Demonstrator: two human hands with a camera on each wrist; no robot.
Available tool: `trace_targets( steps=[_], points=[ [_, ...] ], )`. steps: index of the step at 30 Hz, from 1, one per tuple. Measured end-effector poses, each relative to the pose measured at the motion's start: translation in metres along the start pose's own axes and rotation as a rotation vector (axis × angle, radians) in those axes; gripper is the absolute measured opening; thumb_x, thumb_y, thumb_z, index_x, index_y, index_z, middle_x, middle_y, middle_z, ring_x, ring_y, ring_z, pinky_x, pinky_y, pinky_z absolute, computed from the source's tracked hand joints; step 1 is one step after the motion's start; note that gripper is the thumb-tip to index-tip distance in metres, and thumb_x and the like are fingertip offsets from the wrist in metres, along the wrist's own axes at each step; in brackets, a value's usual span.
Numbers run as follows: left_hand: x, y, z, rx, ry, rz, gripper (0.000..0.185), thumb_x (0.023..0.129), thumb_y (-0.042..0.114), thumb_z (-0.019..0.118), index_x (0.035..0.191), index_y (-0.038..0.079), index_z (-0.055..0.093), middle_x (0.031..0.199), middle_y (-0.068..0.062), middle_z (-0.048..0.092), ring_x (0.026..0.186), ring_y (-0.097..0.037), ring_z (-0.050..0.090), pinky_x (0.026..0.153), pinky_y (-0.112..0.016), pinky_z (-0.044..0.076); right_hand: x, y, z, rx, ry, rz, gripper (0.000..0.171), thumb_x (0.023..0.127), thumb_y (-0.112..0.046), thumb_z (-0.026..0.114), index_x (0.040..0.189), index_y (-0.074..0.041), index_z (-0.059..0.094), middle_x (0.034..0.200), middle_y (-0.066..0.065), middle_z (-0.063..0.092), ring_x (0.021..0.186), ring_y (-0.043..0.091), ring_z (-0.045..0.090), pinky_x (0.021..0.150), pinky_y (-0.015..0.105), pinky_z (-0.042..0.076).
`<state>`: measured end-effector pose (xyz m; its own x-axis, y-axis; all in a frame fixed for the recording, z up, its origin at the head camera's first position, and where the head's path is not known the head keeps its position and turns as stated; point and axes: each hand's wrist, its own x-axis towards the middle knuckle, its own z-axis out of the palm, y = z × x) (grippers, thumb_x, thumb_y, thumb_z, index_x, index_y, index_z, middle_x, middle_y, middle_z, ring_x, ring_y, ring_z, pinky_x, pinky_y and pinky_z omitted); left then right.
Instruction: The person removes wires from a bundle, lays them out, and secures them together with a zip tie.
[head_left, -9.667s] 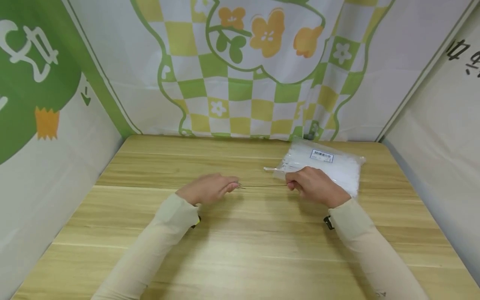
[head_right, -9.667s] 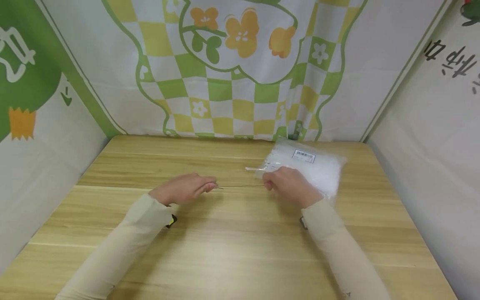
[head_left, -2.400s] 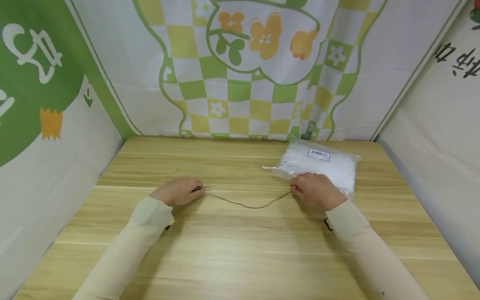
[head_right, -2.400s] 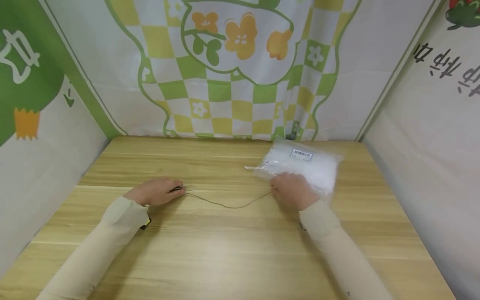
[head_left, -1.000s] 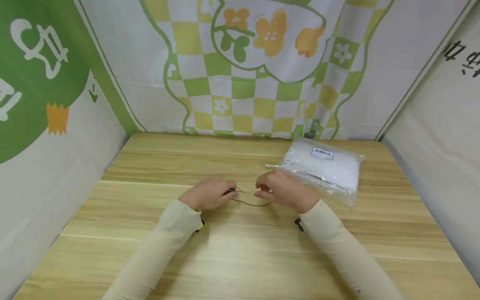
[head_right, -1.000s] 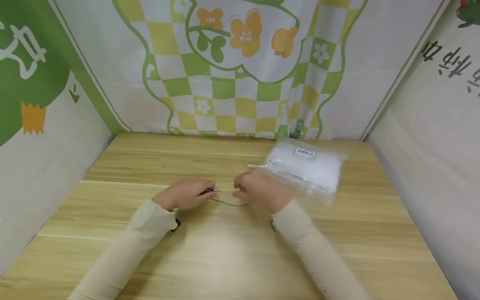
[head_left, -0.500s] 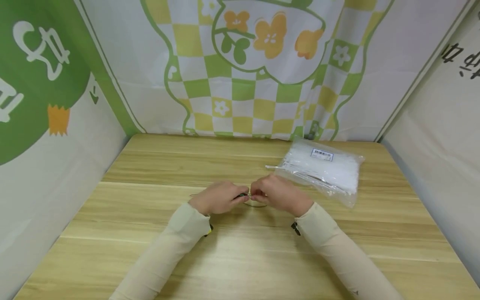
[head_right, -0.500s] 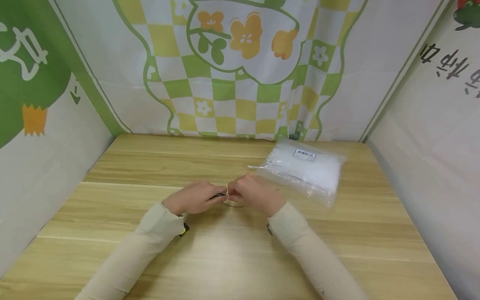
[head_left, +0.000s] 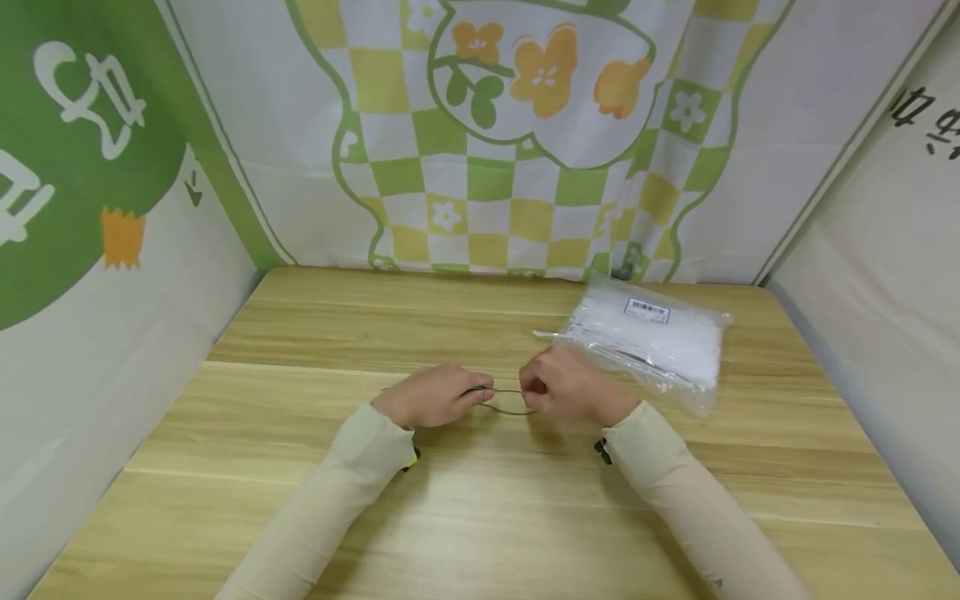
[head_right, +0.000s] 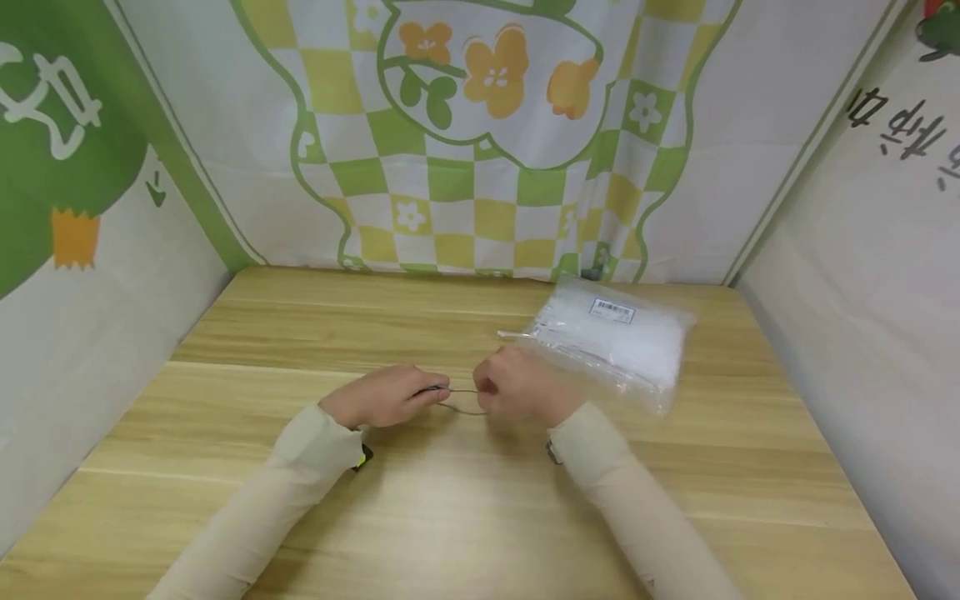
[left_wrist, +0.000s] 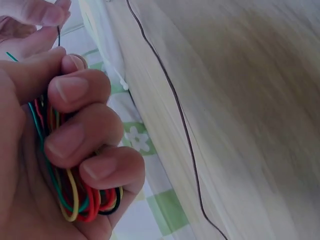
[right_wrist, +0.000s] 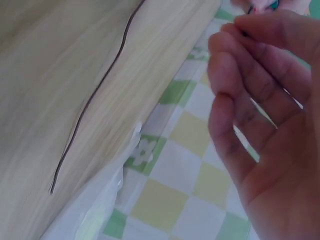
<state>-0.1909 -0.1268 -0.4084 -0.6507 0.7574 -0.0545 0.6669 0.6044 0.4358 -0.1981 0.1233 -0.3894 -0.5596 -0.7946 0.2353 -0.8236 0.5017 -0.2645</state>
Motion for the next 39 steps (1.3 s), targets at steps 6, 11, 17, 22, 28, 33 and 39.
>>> trace_targets(
  steps=[6, 11, 17, 22, 28, 33, 39],
  points=[
    [-0.002, 0.0, -0.002, 0.008, 0.007, -0.003, 0.032, 0.115, 0.023, 0.046, 0.083, 0.016, 0.048, 0.067, 0.009, 0.035, 0.057, -0.004, 0.03, 0.06, -0.021, 0.031, -0.002, 0.008, 0.004, -0.069, -0.017, 0.01, 0.018, 0.092, -0.01, 0.076, 0.076, -0.019, 0.072, 0.072, -0.009, 0.069, 0.06, -0.003, 0.052, 0.06, 0.018, 0.047],
    [0.0, 0.007, -0.005, -0.008, 0.009, -0.001, 0.032, 0.115, 0.024, 0.046, 0.084, 0.014, 0.05, 0.068, 0.009, 0.035, 0.058, -0.004, 0.03, 0.061, -0.021, 0.031, 0.003, 0.002, 0.007, -0.04, -0.007, -0.012, 0.017, 0.098, -0.011, 0.075, 0.081, -0.015, 0.073, 0.074, -0.009, 0.066, 0.063, 0.0, 0.051, 0.061, 0.019, 0.047],
    [-0.001, 0.008, -0.007, -0.024, 0.002, -0.041, 0.035, 0.116, 0.028, 0.042, 0.098, 0.005, 0.062, 0.075, 0.004, 0.049, 0.067, -0.009, 0.047, 0.071, -0.027, 0.044, 0.003, 0.001, 0.009, 0.015, 0.023, -0.03, 0.021, 0.1, -0.001, 0.069, 0.081, -0.009, 0.067, 0.074, -0.005, 0.058, 0.066, 0.005, 0.047, 0.063, 0.02, 0.043],
    [-0.011, 0.0, -0.012, -0.019, -0.013, -0.124, 0.042, 0.117, 0.03, 0.037, 0.13, 0.004, 0.067, 0.123, -0.009, 0.073, 0.118, -0.026, 0.069, 0.107, -0.046, 0.052, -0.006, 0.015, 0.005, -0.042, 0.097, -0.053, 0.029, 0.093, 0.012, 0.068, 0.076, -0.01, 0.06, 0.071, -0.004, 0.054, 0.067, 0.007, 0.044, 0.064, 0.024, 0.041],
    [-0.019, -0.01, -0.015, -0.018, -0.018, -0.142, 0.037, 0.117, 0.026, 0.037, 0.104, 0.006, 0.065, 0.096, -0.005, 0.066, 0.094, -0.019, 0.063, 0.094, -0.044, 0.052, -0.023, 0.03, -0.004, -0.053, 0.124, 0.049, 0.026, 0.091, 0.012, 0.068, 0.078, -0.01, 0.064, 0.073, -0.006, 0.058, 0.068, 0.007, 0.048, 0.066, 0.027, 0.045],
    [-0.019, -0.01, -0.015, -0.014, -0.015, -0.155, 0.037, 0.117, 0.026, 0.036, 0.097, 0.009, 0.062, 0.089, -0.002, 0.063, 0.087, -0.013, 0.059, 0.089, -0.04, 0.052, -0.025, 0.027, -0.007, 0.012, 0.115, 0.072, 0.014, 0.097, -0.001, 0.071, 0.087, -0.01, 0.07, 0.078, -0.005, 0.065, 0.07, 0.006, 0.053, 0.067, 0.026, 0.048],
    [-0.019, -0.008, -0.012, -0.009, -0.012, -0.176, 0.039, 0.117, 0.029, 0.036, 0.101, 0.007, 0.065, 0.098, -0.004, 0.069, 0.099, -0.02, 0.068, 0.096, -0.044, 0.054, -0.026, 0.025, -0.008, -0.005, 0.196, 0.021, 0.013, 0.094, 0.001, 0.076, 0.087, -0.009, 0.071, 0.081, 0.001, 0.072, 0.075, 0.011, 0.064, 0.073, 0.034, 0.057]
  ],
)
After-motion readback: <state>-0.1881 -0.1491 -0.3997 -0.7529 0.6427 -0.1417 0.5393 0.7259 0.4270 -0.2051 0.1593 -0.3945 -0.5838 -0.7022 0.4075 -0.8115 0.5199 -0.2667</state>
